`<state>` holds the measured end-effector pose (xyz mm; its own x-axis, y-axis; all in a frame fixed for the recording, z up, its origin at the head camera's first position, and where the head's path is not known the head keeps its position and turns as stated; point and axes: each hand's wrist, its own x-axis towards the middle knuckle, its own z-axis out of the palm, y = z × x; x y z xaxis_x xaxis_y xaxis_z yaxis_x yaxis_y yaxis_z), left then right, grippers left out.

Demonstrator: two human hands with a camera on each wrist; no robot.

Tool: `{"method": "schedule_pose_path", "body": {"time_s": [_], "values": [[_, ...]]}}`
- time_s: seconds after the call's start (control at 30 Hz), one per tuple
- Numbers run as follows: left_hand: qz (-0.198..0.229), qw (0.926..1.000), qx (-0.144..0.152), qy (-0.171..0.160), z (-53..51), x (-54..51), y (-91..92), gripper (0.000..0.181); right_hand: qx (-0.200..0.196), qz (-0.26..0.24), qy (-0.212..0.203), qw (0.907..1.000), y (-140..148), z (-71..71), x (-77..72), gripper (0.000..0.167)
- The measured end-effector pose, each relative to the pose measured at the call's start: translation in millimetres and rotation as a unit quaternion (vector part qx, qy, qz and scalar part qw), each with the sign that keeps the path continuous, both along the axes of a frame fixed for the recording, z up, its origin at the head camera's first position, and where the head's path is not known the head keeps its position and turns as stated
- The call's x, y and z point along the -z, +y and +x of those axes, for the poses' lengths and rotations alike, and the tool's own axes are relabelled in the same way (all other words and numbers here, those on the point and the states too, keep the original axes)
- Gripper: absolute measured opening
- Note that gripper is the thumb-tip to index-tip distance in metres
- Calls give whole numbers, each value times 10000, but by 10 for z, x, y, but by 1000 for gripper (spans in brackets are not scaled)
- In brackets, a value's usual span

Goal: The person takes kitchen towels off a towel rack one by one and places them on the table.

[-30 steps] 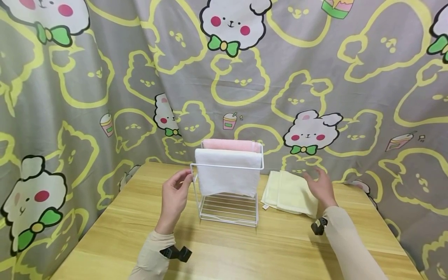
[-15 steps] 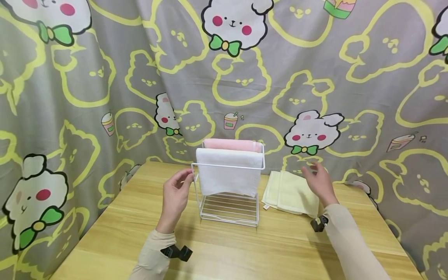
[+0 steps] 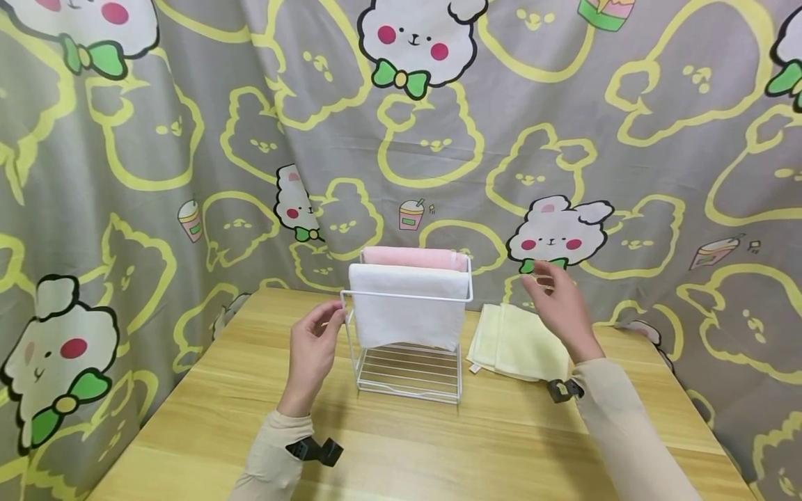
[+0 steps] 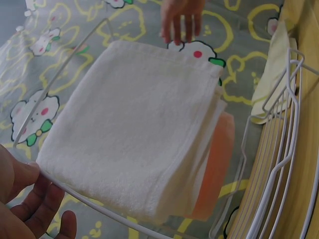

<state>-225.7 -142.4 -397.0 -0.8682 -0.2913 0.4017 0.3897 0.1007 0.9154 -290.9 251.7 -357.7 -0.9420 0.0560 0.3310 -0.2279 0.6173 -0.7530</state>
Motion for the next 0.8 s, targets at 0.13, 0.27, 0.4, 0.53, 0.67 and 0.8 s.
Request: {"method": "schedule_pose_path", "body": {"time_s": [0.13,0.27,0.4,0.53,0.67,0.8], "values": [[-19,10000,-7,-7,5,-3,-8,19,-172,33,382,9991,-173,89,-174,59],[-26,10000,2,3,4,-7,-13,19,-415,103,809,9958,-331,190,-333,52],[-29,10000,20,14,6,-12,-14,19,-625,186,1218,9904,-460,285,-463,45],[-31,10000,19,-4,5,2,-15,18,-772,330,1518,9848,-567,353,-560,41],[-35,10000,17,-31,1,8,-17,20,-894,447,1540,9830,-666,390,-621,43],[-19,10000,31,-16,-6,2,-14,20,-1043,561,1493,9817,-780,410,-670,45]]}}
